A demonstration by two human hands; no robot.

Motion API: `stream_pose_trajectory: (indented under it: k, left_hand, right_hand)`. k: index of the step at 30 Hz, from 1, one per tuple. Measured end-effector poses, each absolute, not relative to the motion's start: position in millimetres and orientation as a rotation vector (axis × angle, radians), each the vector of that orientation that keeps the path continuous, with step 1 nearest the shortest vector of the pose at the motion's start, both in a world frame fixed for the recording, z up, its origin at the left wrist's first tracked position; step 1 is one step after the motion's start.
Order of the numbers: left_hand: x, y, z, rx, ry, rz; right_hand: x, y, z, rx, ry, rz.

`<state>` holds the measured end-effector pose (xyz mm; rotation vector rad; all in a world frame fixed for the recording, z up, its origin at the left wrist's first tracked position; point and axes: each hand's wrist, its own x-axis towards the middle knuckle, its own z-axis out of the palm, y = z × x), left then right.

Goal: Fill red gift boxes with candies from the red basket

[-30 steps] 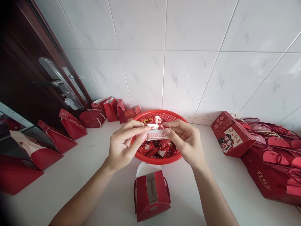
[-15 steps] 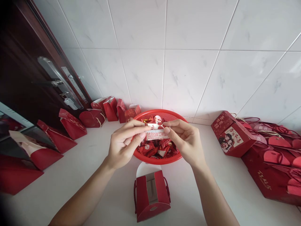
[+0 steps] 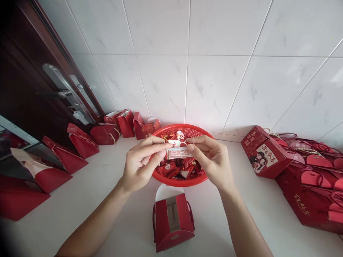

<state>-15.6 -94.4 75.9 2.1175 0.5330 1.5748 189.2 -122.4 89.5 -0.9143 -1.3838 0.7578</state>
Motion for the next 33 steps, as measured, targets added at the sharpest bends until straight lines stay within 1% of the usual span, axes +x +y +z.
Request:
stream_pose_trajectory:
  k: [3,9,13,15,20,26,29,33]
  left_hand:
    - [-23.4,-91.0,80.6,2.177,0.538,1.537]
    - [-45.1,-79.5,93.8,2.282,0.608,1.381]
    - [-47.8,-71.5,91.4,2.221,0.661,1.387]
    - [-48.3,-67.6,88.2,2.207,0.671,1.334]
    - [-55.8,-54.5,79.6,2.203,0.783,1.032]
    - [-63.3,-27.0,59.8,2.475,1.221,0.443]
    - [-60.4,-15.1,45.9,2.479,1.333,0.177]
    - [-54.4,-8.2,35.6,2.459,1.397,0.063]
  right_hand:
    - [186.7,-122.4,88.3,-0.934,-1.369,0.737]
    - [170.3,-121.7,80.4,-0.909,-1.346,0.852]
    - [162.8,-118.7,73.7,-0.907,-1.344,0.841]
    - [161.5,-115.6,70.0,-0.919,-1.347,0.832]
    - [161.8,-102.2,56.8,-1.009,-1.396,0.813]
    - [166.4,-83.5,40.1,-1.129,-1.476,0.8]
    - [169.4,-79.8,37.5,-1.152,-1.452,0.826]
    - [172.1,-78.9,37.6,-1.179,-1.442,0.834]
